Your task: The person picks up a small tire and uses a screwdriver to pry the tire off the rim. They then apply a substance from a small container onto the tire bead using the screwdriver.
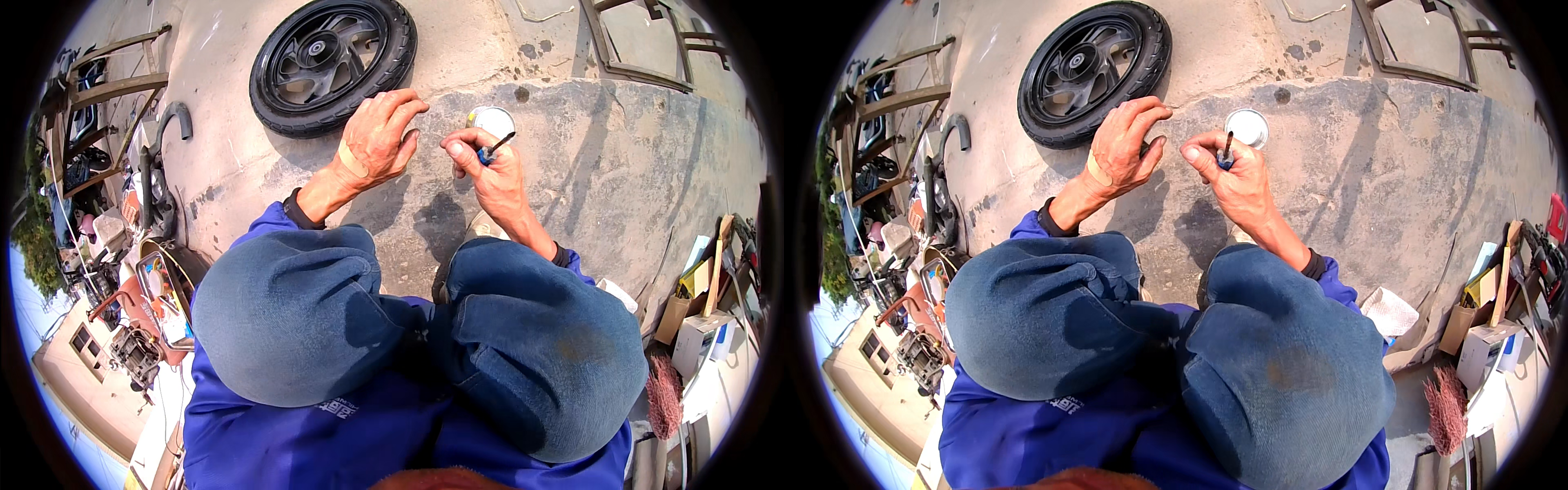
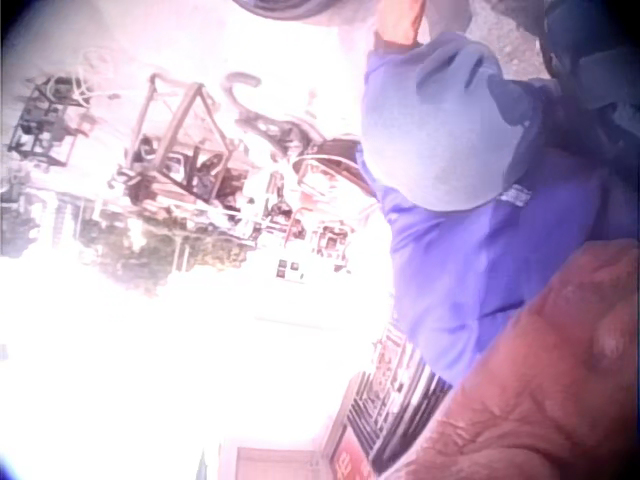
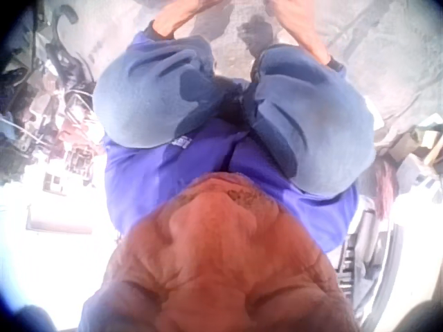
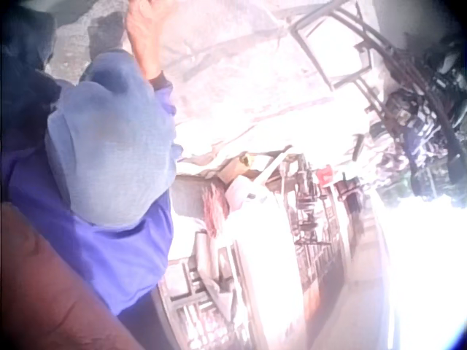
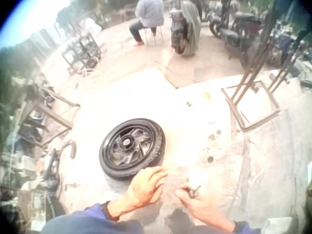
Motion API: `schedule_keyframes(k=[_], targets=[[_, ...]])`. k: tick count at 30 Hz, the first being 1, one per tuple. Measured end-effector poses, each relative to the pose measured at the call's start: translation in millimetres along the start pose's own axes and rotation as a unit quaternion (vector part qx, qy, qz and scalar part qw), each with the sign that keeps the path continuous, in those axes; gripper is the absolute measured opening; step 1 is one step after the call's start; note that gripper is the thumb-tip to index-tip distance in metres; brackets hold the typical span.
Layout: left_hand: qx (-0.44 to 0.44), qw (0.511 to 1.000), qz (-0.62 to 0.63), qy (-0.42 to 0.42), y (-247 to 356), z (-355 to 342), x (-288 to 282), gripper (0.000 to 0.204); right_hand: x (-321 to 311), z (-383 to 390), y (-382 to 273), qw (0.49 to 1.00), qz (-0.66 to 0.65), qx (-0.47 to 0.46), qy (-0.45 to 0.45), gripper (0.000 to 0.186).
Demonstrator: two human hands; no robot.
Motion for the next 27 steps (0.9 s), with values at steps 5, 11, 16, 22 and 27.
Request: schedule_keyframes(k=[5,11,16,22,27], targets=[[-0.131,0.982,-0.136,0.006,-50.3,53.3,-39.3,0.072,42.8,-46.1,17.9,0.983,0.173,-0.063,-0.001,0.047],[-0.177,0.965,-0.168,-0.1,-93.1,57.0,-7.4,0.085,71.8,-78.0,59.7,0.983,0.026,0.135,-0.119,0.061],[-0.157,0.965,-0.188,-0.094,-108.9,58.7,4.1,0.085,70.6,-77.9,49.1,0.972,0.195,0.079,-0.103,0.036],[-0.148,0.973,-0.165,-0.06,-105.8,51.9,1.3,0.084,65.4,-66.5,30.3,0.922,0.372,-0.109,-0.019,0.035],[-0.145,0.974,-0.158,-0.076,-103.7,54.8,9.1,0.085,58.1,-56.4,42.1,0.967,0.245,0.052,-0.057,0.037]])
Point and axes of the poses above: each hand's wrist, its own z-axis away from the middle knuckle, its own x-axis out of the palm, y = z × x, the point moved 8 cm from there along -z, towards the middle knuckle, and after that the axes turned 13 degrees about -y, right-handed, at the moved point
